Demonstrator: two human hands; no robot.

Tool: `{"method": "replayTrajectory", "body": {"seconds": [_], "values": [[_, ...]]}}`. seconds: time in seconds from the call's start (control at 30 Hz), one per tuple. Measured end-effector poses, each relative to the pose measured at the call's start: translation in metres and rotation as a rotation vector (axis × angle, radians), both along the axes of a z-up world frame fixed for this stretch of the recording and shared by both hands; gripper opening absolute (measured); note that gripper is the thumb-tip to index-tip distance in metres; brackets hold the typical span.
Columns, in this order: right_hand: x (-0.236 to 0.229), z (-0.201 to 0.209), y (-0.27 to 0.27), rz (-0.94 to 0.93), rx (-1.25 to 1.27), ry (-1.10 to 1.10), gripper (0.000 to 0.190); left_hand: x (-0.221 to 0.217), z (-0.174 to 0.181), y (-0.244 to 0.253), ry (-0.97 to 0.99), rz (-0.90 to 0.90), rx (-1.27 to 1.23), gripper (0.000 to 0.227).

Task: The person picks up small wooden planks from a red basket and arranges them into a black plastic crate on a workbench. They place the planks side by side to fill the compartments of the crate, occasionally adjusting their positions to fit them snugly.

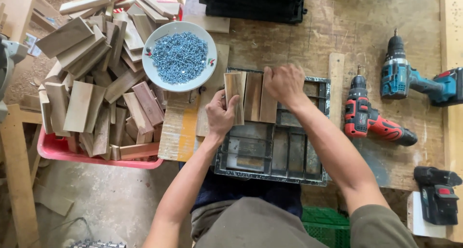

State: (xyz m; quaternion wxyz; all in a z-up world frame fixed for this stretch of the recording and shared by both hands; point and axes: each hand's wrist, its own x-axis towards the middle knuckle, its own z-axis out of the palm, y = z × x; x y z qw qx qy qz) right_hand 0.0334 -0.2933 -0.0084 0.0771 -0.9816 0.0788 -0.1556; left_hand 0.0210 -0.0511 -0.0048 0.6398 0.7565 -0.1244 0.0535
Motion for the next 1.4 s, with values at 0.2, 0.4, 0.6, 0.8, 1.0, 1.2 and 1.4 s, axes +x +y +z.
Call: {"method": "replayTrajectory", "body": {"seconds": [0.2,0.4,0.6,0.8,1.0,1.2,1.4], "values": [[0.096,0.05,-0.035,-0.104,0.452,-0.102,0.048,0.004,-0.007,0.0,-0.036,-0.029,0.072,0.043],[0.055,-0.013,-0.017,-0.03,0.219,0.254,0.04,-0.001,0.001,0.001,-0.017,-0.018,-0.055,0.042],[-0.006,-0.024,0.014,0.088,0.206,-0.282,0.028,-0.002,-0.002,-0.002,-0.045,-0.056,-0.078,0.044],[-0.003,-0.05,0.003,0.087,0.456,-0.386,0.023,-0.002,-0.019,-0.004,-0.08,-0.043,0.023,0.047],[0.011,-0.05,0.0,0.107,0.487,-0.411,0.018,0.005,-0.019,-0.005,-0.055,-0.05,0.012,0.049],[-0.002,-0.025,0.013,0.121,0.024,-0.355,0.018,0.001,-0.005,-0.007,-0.032,-0.047,0.004,0.047],[0.013,0.024,0.017,0.105,-0.039,-0.088,0.031,0.004,-0.014,-0.003,-0.024,-0.063,-0.01,0.045]]}}
